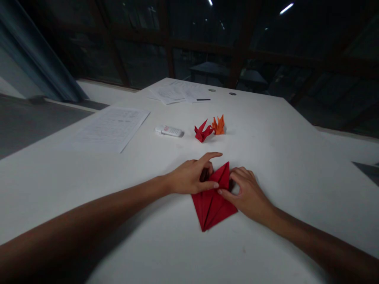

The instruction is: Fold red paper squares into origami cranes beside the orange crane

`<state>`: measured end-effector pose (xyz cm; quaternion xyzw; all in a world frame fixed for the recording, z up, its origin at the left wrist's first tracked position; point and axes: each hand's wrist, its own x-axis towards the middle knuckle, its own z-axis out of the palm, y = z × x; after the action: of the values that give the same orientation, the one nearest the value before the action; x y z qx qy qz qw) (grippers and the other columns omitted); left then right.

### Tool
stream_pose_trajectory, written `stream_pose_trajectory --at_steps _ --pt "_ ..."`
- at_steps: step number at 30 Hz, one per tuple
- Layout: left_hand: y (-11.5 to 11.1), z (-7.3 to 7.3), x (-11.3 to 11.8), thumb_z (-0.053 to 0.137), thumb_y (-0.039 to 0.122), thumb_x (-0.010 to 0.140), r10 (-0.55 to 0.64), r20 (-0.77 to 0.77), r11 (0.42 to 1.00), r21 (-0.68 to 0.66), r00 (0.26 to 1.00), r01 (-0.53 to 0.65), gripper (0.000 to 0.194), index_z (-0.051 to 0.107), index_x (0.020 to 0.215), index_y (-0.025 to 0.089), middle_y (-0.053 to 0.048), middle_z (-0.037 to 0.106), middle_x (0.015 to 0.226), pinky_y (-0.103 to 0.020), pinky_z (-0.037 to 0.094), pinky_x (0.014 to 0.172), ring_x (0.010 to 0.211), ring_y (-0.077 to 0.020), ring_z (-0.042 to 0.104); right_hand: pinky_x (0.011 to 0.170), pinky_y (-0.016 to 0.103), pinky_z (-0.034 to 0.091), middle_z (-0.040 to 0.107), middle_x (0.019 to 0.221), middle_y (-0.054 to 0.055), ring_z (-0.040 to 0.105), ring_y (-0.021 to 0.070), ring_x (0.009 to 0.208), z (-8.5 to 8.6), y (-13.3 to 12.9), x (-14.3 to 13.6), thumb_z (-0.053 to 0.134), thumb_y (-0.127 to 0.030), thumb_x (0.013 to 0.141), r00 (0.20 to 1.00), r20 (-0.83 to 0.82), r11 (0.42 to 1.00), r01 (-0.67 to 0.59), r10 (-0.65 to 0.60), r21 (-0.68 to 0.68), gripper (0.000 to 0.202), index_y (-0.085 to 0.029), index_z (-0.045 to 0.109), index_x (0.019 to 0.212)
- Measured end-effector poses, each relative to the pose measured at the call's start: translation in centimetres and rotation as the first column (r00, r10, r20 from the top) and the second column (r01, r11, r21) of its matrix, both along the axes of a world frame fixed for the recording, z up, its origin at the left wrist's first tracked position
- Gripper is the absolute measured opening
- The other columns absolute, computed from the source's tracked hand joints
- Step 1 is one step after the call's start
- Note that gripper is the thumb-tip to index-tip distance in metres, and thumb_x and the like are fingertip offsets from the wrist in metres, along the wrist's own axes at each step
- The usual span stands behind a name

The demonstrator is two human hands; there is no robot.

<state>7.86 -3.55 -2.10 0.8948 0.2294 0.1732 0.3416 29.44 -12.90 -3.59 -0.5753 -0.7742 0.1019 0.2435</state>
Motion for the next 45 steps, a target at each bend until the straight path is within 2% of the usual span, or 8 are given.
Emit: stream_pose_trajectory --at_steps 3,8,11,18,21,32,36,45 --pt "0.5 -0.1 -0.1 0.075 0.03 0.082 -0.051 -0.002 0.995 -0.092 0.999 0.051 0.086 0.026 0.152 0.027 0.002 0.067 0.09 -0.024 0.045 0.066 0.07 -0.0134 0.058 0.087 0.041 0.042 0.065 0.096 0.003 0.056 0.0244 0.094 0.0 0.0 0.1 0.075 -0.023 0.083 0.999 -0.048 1.0 0.01 -0.009 0.015 0.016 -0.022 0.061 0.09" --pt "1.1 -0.1 -0.3 0.068 0.018 0.083 -0.13 -0.006 0.979 -0.162 0.992 0.127 0.041 0.062 0.123 0.025 0.001 0.066 0.09 -0.023 0.044 0.068 0.073 -0.012 0.058 0.087 0.039 0.041 0.065 0.093 0.001 0.058 0.0215 0.094 0.3 -0.1 0.2 0.067 -0.009 0.082 0.98 -0.18 0.996 -0.076 0.085 0.056 0.018 -0.023 0.057 0.086" --pt "1.2 0.6 -0.5 0.06 0.003 0.075 -0.192 0.037 0.97 -0.144 0.981 0.195 0.035 0.07 0.103 0.021 -0.001 0.065 0.094 -0.022 0.045 0.071 0.079 -0.0126 0.059 0.089 0.04 0.041 0.067 0.092 0.001 0.059 0.0219 0.095 0.8 -0.4 0.1 0.059 -0.002 0.077 0.966 -0.185 0.983 -0.168 0.18 0.08 0.024 -0.024 0.058 0.086" --pt "1.3 1.7 -0.8 0.056 0.004 0.078 -0.285 0.039 0.946 -0.151 0.958 0.287 0.028 0.072 0.096 0.019 -0.004 0.067 0.094 -0.025 0.046 0.072 0.082 -0.0159 0.061 0.092 0.045 0.041 0.069 0.1 0.004 0.059 0.0252 0.099 1.5 -1.0 0.2 0.064 -0.019 0.083 0.946 -0.07 0.948 -0.315 0.317 0.04 0.011 -0.025 0.067 0.092" --pt "0.9 1.3 -0.6 0.067 0.019 0.083 -0.236 -0.023 0.971 -0.055 0.972 0.234 0.018 0.07 0.1 0.019 -0.004 0.065 0.095 -0.025 0.047 0.075 0.08 -0.0158 0.061 0.091 0.044 0.042 0.069 0.097 0.003 0.059 0.0241 0.097 1.1 -0.9 0.0 0.067 -0.022 0.087 0.962 -0.054 0.963 -0.266 0.268 0.04 0.004 -0.025 0.066 0.089" --pt "0.3 0.3 -0.3 0.072 0.026 0.08 -0.085 -0.036 0.988 0.128 0.996 0.089 0.063 0.049 0.138 0.025 -0.009 0.056 0.126 -0.034 0.052 0.089 0.098 -0.0211 0.06 0.095 0.052 0.04 0.066 0.117 0.009 0.056 0.0313 0.111 -0.3 -0.3 0.0 0.068 -0.026 0.086 0.999 0.002 0.997 0.038 -0.038 0.063 0.038 -0.024 0.056 0.122" --pt "0.3 -0.2 -0.1 0.068 0.02 0.082 -0.023 0.011 0.981 0.192 1.0 0.021 0.055 0.051 0.134 0.022 -0.01 0.054 0.13 -0.038 0.047 0.106 0.119 -0.0244 0.054 0.093 0.051 0.039 0.066 0.109 0.007 0.058 0.0293 0.105 -0.2 -0.3 0.1 0.064 -0.025 0.089 0.998 -0.029 0.998 0.06 -0.06 0.029 0.034 -0.025 0.055 0.122" --pt "0.3 -0.3 0.1 0.048 0.008 0.091 -0.005 -0.002 0.97 0.241 1.0 0.006 0.036 0.056 0.125 0.02 -0.01 0.06 0.118 -0.038 0.047 0.105 0.116 -0.0224 0.055 0.099 0.045 0.039 0.065 0.116 0.003 0.06 0.0239 0.108 0.1 -0.1 0.5 0.056 -0.011 0.082 0.974 -0.221 0.999 0.041 -0.044 -0.018 0.041 -0.027 0.055 0.12"
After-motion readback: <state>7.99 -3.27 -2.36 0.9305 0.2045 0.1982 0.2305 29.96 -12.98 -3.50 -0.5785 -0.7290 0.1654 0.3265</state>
